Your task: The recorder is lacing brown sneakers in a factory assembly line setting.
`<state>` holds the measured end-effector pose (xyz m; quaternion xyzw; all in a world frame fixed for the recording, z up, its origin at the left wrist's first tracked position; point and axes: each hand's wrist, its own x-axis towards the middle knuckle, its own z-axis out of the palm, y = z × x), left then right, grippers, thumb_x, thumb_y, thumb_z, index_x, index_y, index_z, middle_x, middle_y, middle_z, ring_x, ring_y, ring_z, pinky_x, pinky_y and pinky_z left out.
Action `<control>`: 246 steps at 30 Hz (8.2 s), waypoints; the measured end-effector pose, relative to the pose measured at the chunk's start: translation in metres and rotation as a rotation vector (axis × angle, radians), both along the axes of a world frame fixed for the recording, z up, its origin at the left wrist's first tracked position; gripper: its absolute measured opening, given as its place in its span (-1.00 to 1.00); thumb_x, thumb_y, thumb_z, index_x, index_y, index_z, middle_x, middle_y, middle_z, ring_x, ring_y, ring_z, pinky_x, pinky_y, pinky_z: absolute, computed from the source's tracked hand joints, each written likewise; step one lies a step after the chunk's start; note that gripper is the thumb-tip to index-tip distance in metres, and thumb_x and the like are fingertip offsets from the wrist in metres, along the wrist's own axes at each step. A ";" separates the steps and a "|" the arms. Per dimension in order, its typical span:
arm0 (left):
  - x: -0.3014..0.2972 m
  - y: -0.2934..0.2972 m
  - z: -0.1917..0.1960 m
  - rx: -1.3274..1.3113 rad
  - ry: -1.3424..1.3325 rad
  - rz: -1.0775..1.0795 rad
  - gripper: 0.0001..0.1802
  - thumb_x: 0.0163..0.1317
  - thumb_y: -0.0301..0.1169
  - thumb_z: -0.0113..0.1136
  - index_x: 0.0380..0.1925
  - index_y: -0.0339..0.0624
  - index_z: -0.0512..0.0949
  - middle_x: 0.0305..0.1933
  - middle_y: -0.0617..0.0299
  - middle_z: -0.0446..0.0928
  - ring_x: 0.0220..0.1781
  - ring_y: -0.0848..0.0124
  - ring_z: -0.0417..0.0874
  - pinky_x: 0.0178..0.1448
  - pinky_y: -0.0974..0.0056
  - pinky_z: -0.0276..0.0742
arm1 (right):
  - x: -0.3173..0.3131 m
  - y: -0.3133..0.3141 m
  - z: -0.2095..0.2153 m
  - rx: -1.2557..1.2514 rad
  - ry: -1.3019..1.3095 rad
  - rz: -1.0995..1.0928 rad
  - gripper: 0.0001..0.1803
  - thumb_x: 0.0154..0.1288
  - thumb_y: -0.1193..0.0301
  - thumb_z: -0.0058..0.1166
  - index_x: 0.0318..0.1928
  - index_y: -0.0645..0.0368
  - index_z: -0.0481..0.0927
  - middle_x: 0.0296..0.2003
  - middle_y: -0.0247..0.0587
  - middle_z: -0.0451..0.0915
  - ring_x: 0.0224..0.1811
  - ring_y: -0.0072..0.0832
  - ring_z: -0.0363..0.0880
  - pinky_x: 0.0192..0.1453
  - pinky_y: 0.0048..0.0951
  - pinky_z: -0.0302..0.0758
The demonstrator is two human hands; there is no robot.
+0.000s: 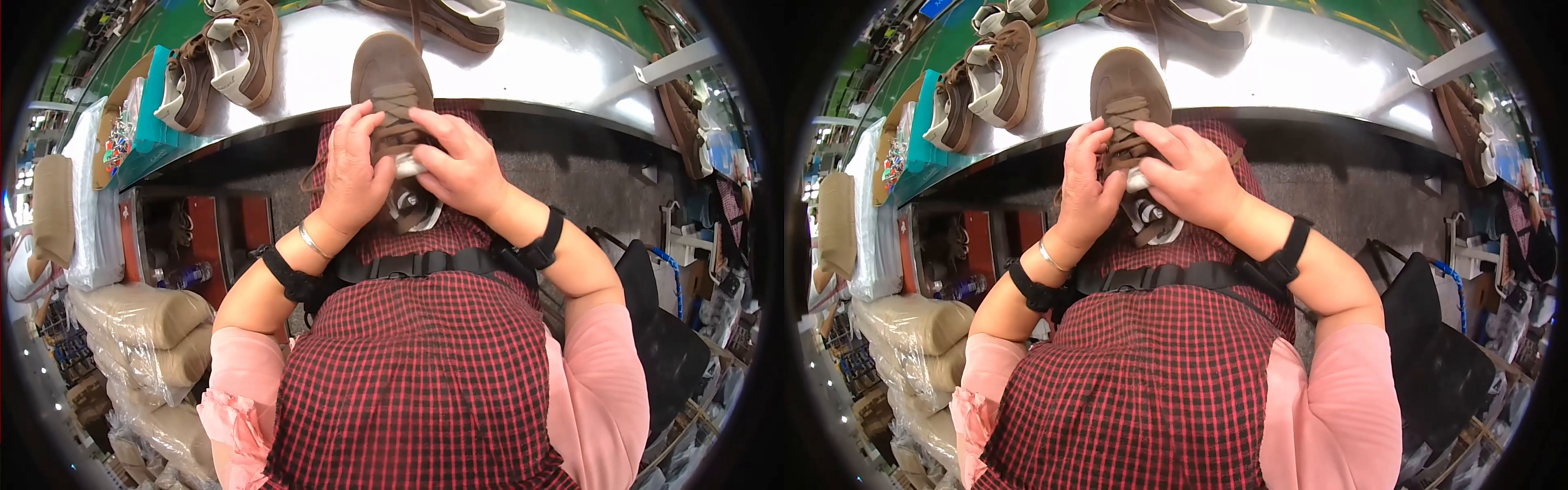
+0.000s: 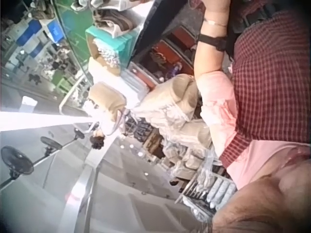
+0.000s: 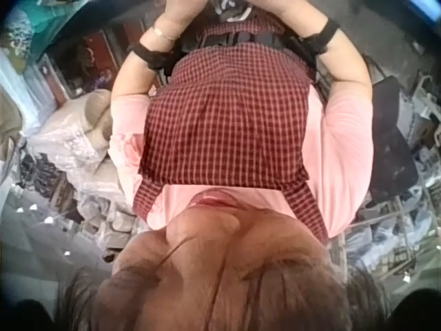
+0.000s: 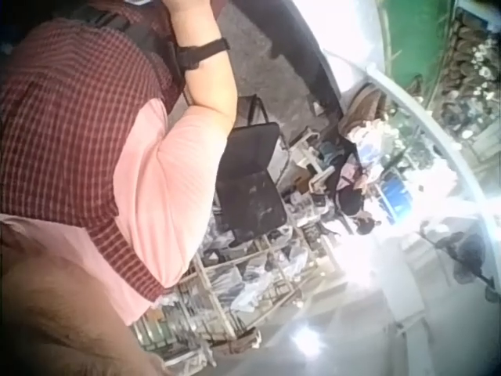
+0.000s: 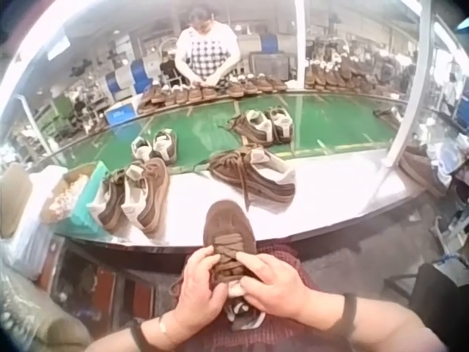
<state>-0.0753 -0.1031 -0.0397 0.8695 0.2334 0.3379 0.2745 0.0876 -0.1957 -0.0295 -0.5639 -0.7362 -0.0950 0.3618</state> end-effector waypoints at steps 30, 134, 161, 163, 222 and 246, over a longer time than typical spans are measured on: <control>-0.012 0.020 0.019 -0.054 0.156 -0.131 -0.89 0.09 -0.52 0.20 -0.39 -0.28 0.48 -0.46 0.18 0.46 -0.40 0.33 0.51 -0.31 0.31 0.43 | 0.019 0.000 0.009 -0.290 0.460 0.046 -0.86 0.02 0.50 0.16 -0.34 0.15 0.56 -0.43 -0.22 0.49 -0.41 -0.33 0.53 -0.32 -0.37 0.47; -0.146 0.091 -0.040 -0.282 0.279 0.424 -0.55 0.33 -0.19 0.02 -0.65 -0.29 0.37 -0.72 0.21 0.27 -0.63 0.48 0.17 -0.54 0.30 0.20 | 0.098 -0.064 -0.041 -0.101 0.160 -0.363 -0.61 0.39 0.17 -0.11 -0.52 0.16 0.42 -0.73 -0.45 0.27 -0.71 -0.55 0.26 -0.59 -0.43 0.31; -0.035 -0.037 0.154 -0.190 0.250 -1.067 -0.82 0.12 -0.27 0.20 -0.53 -0.11 0.56 -0.59 0.19 0.50 -0.47 0.23 0.58 -0.38 0.17 0.52 | -0.001 0.001 0.063 -0.292 -0.020 0.432 -0.50 -0.10 0.32 0.26 -0.07 0.12 0.51 -0.15 -0.23 0.52 -0.07 -0.36 0.49 -0.02 -0.33 0.36; -0.022 -0.031 0.167 -0.018 0.508 -1.051 -0.79 0.08 -0.24 0.18 -0.57 -0.12 0.52 -0.57 0.18 0.51 -0.47 0.22 0.58 -0.37 0.17 0.52 | -0.022 0.003 0.041 -0.657 -0.174 0.558 -0.69 -0.02 0.38 0.23 -0.19 0.07 0.55 -0.18 -0.20 0.55 -0.11 -0.28 0.53 -0.09 -0.28 0.39; -0.022 -0.043 0.101 0.544 0.031 -0.483 -0.84 -0.19 -0.32 0.29 -0.64 -0.02 0.47 -0.19 0.32 0.50 0.08 0.27 0.46 0.27 0.01 0.24 | 0.010 0.022 0.062 -0.115 0.360 0.193 -0.92 -0.11 0.54 0.16 -0.51 0.20 0.53 -0.43 -0.23 0.53 -0.37 -0.28 0.51 -0.26 -0.31 0.46; 0.020 -0.010 0.021 -0.072 0.183 -0.155 -0.72 0.18 -0.31 -0.01 -0.20 -0.25 0.52 -0.22 -0.08 0.57 -0.13 0.02 0.58 -0.13 0.05 0.49 | -0.009 0.040 0.089 -0.157 -0.188 0.280 -0.89 -0.12 0.50 0.06 -0.47 0.19 0.48 -0.34 -0.21 0.41 -0.37 -0.30 0.52 -0.37 -0.37 0.54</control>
